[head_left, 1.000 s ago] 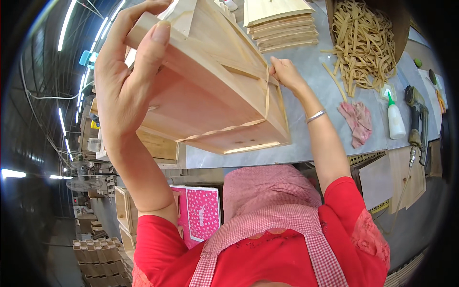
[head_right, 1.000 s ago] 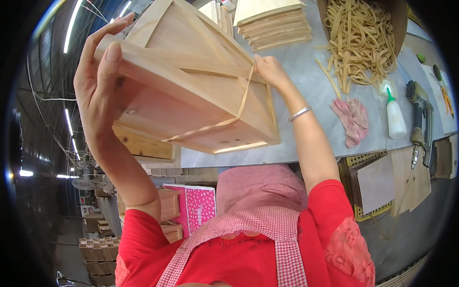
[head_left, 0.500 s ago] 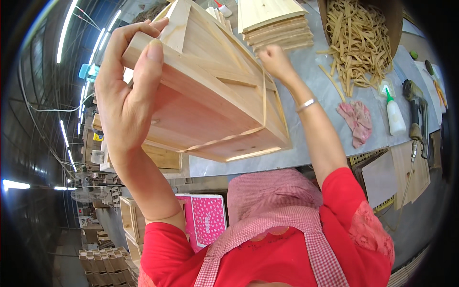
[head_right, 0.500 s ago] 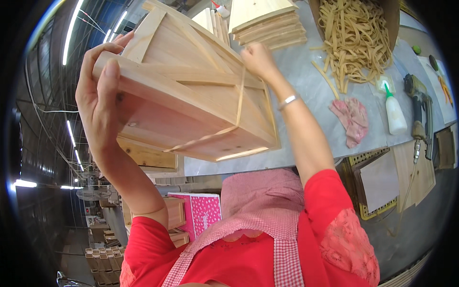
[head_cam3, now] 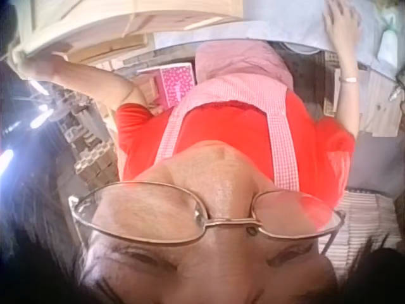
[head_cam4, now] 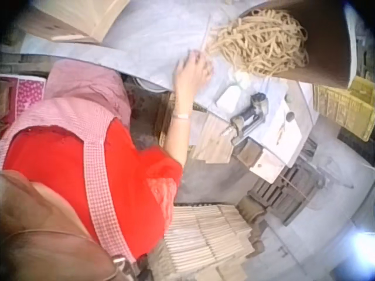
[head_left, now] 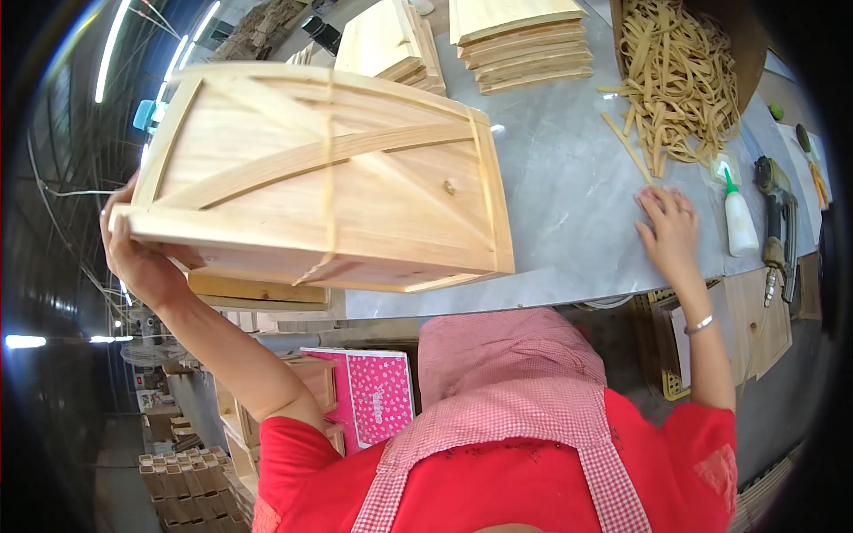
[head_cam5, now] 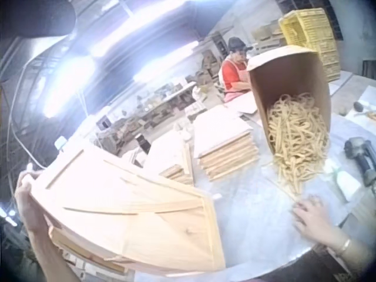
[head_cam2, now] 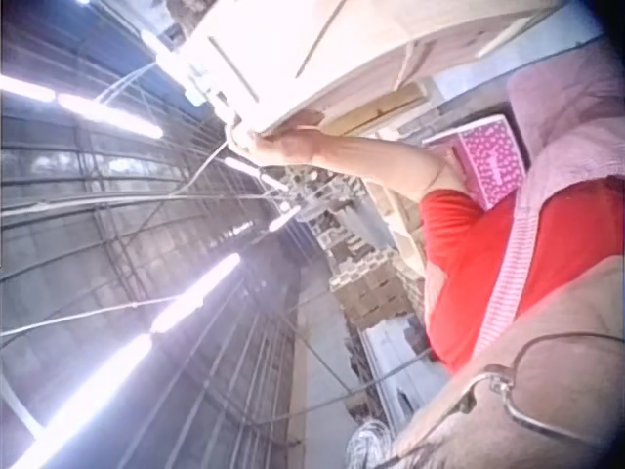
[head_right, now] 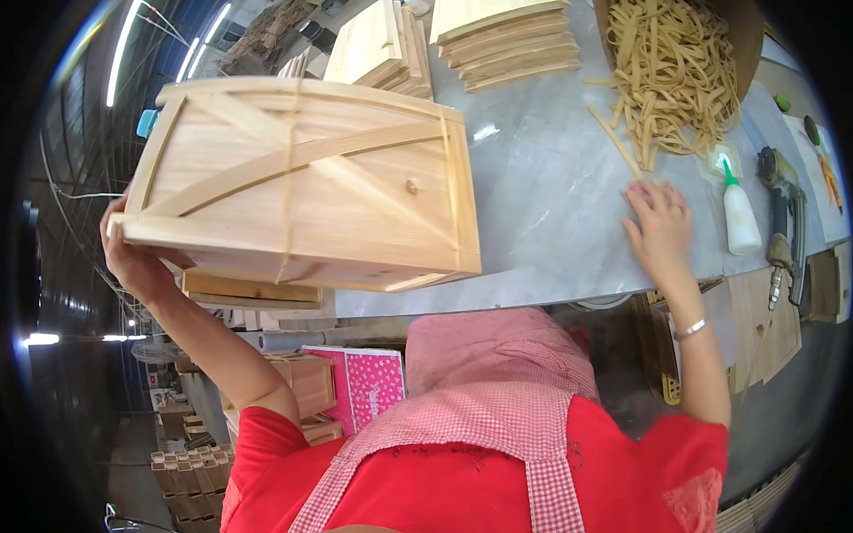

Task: Assembling wooden storage boxes by applying glue to wooden panels, joining them together, and securing the structure with rubber bands.

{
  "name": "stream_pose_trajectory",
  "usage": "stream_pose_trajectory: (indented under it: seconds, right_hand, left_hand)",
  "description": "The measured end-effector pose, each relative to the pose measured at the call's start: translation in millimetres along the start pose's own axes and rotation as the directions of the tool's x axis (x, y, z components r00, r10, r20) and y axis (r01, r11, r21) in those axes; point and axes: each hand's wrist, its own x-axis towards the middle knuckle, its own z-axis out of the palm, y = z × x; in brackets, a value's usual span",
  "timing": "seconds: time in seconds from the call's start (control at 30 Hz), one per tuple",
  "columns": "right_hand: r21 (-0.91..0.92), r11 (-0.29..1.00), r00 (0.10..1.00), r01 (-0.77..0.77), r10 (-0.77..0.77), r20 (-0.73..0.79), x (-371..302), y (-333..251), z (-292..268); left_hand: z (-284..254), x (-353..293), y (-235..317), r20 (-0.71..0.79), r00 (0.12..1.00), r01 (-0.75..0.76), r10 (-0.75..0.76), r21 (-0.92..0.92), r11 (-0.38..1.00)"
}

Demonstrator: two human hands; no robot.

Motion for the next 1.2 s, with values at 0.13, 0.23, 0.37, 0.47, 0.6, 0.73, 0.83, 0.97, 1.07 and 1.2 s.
stream_pose_trajectory:
  seconds: [0.13, 0.23, 0.37, 0.47, 0.6, 0.73, 0.83, 0.97, 1.07, 1.2]
  right_hand:
    - [0.160, 0.934, 0.927, -0.320, 0.274, 0.256, -11.2, 25.4, 15.3]
    - [0.682, 0.609, 0.907, -0.405, 0.360, 0.217, 56.3, -9.1, 46.3]
    - [0.966, 0.256, 0.953, 0.034, 0.282, -0.108, 196.8, -123.4, 80.2]
    - [0.968, -0.069, 0.967, -0.240, 0.077, 0.245, 240.0, -171.9, 81.7]
    - [0.877, 0.065, 0.879, -0.476, -0.003, 0.477, 239.4, -164.0, 124.3]
    - [0.656, 0.658, 0.863, -0.370, -0.018, 0.504, 180.4, -95.9, 167.3]
    - [0.325, 0.833, 0.836, -0.448, 0.261, 0.483, 132.7, -53.4, 107.7]
    - [0.017, 0.967, 0.962, -0.253, 0.249, 0.111, 99.6, 0.1, 67.7]
    - [0.284, 0.918, 0.959, -0.276, 0.281, 0.025, 91.2, -12.2, 76.7]
    - [0.686, 0.475, 0.835, -0.551, 0.300, 0.462, 93.8, -76.5, 116.2]
  left_hand:
    - [-63.9, 4.7, -62.5, -0.028, 0.997, 0.062, -0.067, -0.169, 0.984]
    - [-84.5, 2.8, -77.8, -0.030, 0.994, 0.099, -0.107, -0.204, 0.974]
    - [-70.1, 4.3, -75.5, -0.020, 0.998, 0.059, -0.063, -0.166, 0.984]
    - [-54.7, 2.7, -61.1, -0.038, 0.997, 0.063, -0.072, -0.187, 0.980]
    - [-44.0, 1.2, -53.8, -0.040, 0.998, 0.037, -0.045, -0.178, 0.983]
    - [-30.2, 2.6, -30.8, -0.023, 1.000, 0.005, -0.008, -0.153, 0.988]
    - [-22.6, -1.6, -25.2, -0.033, 0.999, -0.032, 0.029, -0.110, 0.993]
    - [23.9, -9.6, 15.8, 0.003, 0.992, -0.125, 0.126, -0.029, 0.992]
    - [75.0, -29.2, 57.6, 0.088, 0.984, -0.157, 0.155, 0.008, 0.988]
    - [134.5, -65.2, 109.5, 0.226, 0.914, -0.371, 0.337, 0.132, 0.919]
